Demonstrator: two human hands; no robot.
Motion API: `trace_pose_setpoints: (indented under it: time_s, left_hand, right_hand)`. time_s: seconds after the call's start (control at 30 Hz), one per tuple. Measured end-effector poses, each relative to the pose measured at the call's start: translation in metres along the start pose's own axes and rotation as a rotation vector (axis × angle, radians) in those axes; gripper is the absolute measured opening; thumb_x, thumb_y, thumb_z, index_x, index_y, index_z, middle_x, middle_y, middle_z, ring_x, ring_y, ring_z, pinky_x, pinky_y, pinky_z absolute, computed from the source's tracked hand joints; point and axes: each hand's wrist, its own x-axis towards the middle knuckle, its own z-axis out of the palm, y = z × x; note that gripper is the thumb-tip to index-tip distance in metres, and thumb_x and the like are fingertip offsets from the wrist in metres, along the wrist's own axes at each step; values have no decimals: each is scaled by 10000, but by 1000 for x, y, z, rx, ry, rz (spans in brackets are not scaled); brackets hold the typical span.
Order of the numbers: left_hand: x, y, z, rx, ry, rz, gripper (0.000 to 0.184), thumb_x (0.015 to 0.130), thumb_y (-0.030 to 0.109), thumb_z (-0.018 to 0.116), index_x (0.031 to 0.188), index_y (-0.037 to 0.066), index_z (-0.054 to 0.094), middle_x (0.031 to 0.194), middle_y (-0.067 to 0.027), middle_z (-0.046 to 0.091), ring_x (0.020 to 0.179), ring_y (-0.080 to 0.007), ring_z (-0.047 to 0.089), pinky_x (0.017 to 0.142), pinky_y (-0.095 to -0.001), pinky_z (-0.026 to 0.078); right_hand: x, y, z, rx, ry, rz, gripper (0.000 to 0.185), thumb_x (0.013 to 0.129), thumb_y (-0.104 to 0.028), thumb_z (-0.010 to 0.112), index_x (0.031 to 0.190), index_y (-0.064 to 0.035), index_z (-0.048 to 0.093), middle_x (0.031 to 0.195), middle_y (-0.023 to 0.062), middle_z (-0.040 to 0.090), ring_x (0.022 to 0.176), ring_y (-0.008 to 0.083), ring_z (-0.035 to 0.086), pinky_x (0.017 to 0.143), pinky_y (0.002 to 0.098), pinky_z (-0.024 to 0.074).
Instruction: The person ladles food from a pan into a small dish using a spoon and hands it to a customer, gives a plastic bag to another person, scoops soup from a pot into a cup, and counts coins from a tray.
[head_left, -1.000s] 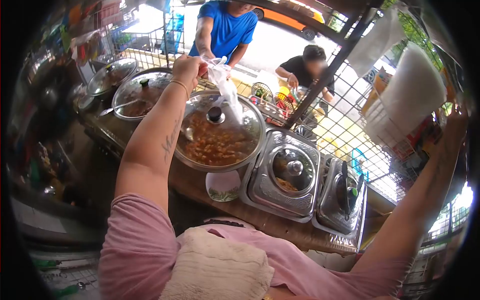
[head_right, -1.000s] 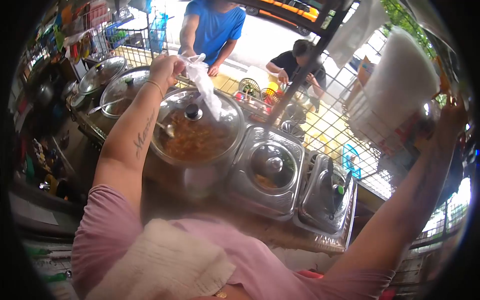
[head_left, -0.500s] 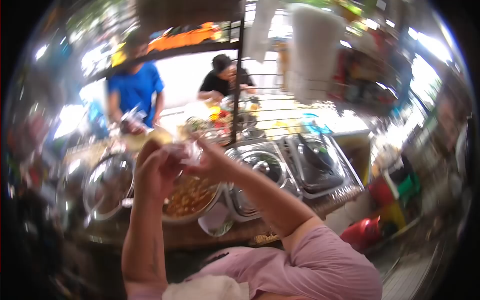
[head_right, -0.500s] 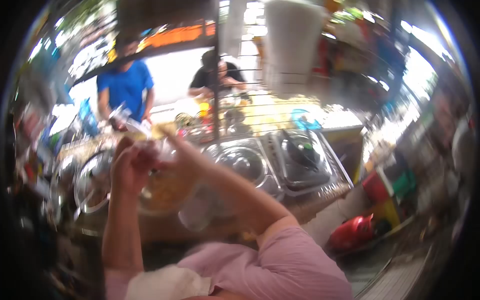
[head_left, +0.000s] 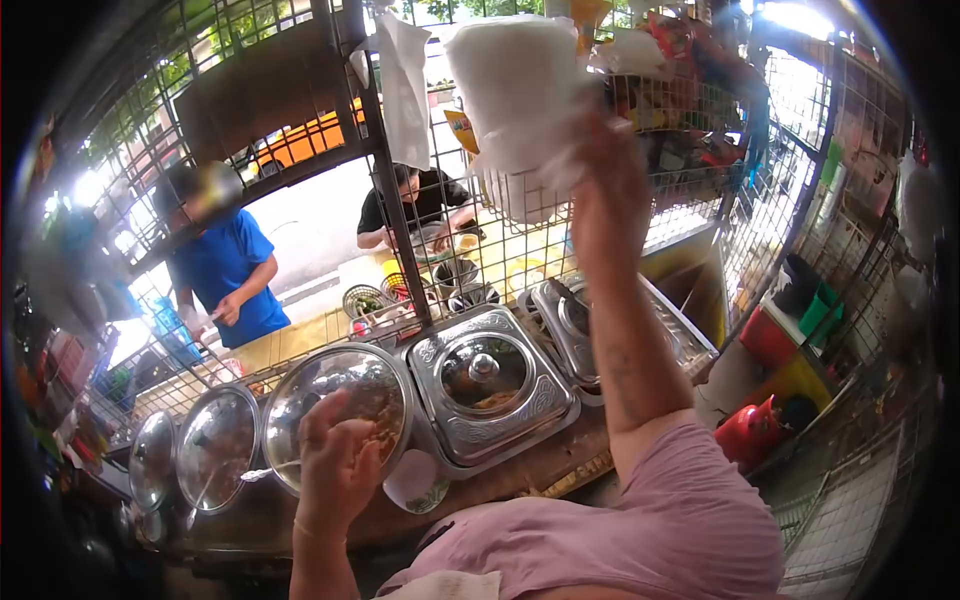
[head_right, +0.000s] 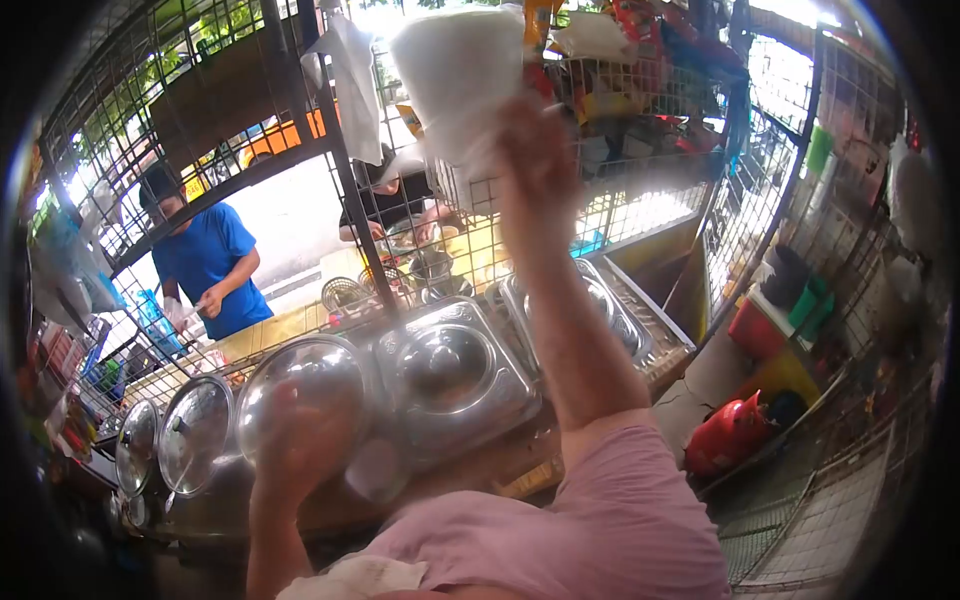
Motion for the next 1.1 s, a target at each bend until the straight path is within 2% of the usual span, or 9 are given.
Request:
trace_pose_setpoints:
  time_s: [0.13, 0.23, 0.33, 0.4, 0.47, 0.53, 0.67, 0.87, 1.1]
  left_hand:
    - [-36, -4, -21, 152, 29, -108, 188, 786, -30, 703, 940, 60, 646, 1306, -178, 573, 1111, -314, 599, 842, -361, 521]
    - [-74, -2, -26, 128, 62, -351, 153, 802, -46, 697, 912, 41, 635, 1247, -158, 597, 981, -250, 621, 728, -304, 530]
    - [-109, -6, -18, 158, 131, -444, 127, 818, -41, 695, 898, 32, 628, 1232, -153, 601, 927, -220, 618, 728, -293, 525]
    - [-122, -3, -13, 111, 120, -452, 119, 827, -35, 693, 915, 24, 639, 1185, -157, 618, 918, -227, 630, 738, -306, 531]
    - [-130, 7, -17, 126, 119, -460, 124, 818, -35, 697, 918, 18, 648, 1152, -170, 634, 922, -261, 645, 761, -334, 541]
    - [-140, 5, -22, 188, 145, -415, 132, 783, -34, 708, 895, 21, 665, 1080, -215, 658, 997, -401, 650, 860, -425, 540]
    - [-178, -5, -34, 187, 168, -504, 121, 804, 16, 697, 915, 49, 662, 1076, -168, 664, 1002, -362, 652, 861, -423, 545]
    - [-236, -18, -80, 224, 232, -639, 64, 829, 47, 680, 890, 51, 661, 991, -114, 664, 901, -337, 663, 792, -408, 545]
    - [-399, -94, -146, 366, 114, -1055, 138, 829, 158, 682, 922, 57, 695, 1038, -158, 686, 942, -384, 664, 862, -452, 543]
  right_hand:
    - [71, 8, -47, -587, 279, -303, 191, 981, -153, 528, 1080, -85, 677, 1164, 80, 671, 980, 238, 665, 842, 358, 517]
    - [89, 38, -52, -325, 356, -487, 140, 912, -80, 591, 1020, -53, 677, 1074, 100, 678, 975, 264, 669, 860, 383, 530]
    - [108, 80, -75, -1024, 112, -318, 166, 905, -145, 597, 1021, -81, 697, 1044, 110, 694, 989, 300, 671, 875, 435, 529]
    - [129, 104, -98, -1303, -283, -15, 206, 904, -191, 599, 1045, -83, 703, 1044, 103, 704, 983, 294, 681, 877, 433, 533]
    - [138, 135, -91, -1709, -591, -51, 189, 887, -193, 589, 983, -76, 701, 992, 115, 706, 981, 295, 682, 855, 426, 547]
    - [136, 145, -96, -1851, -745, -131, 189, 904, -193, 583, 987, -71, 700, 985, 111, 705, 971, 289, 684, 849, 418, 550]
    - [129, 147, -103, -1806, -660, -405, 192, 938, -192, 571, 995, -61, 699, 971, 103, 702, 950, 278, 689, 835, 402, 557]
    - [51, 81, -51, -1426, -235, -792, 206, 990, -191, 553, 1007, -46, 698, 949, 91, 698, 920, 261, 695, 815, 378, 566]
    - [-172, -52, 121, -941, 27, -1076, 232, 1049, -190, 533, 1021, -29, 697, 925, 78, 694, 884, 241, 703, 792, 350, 578]
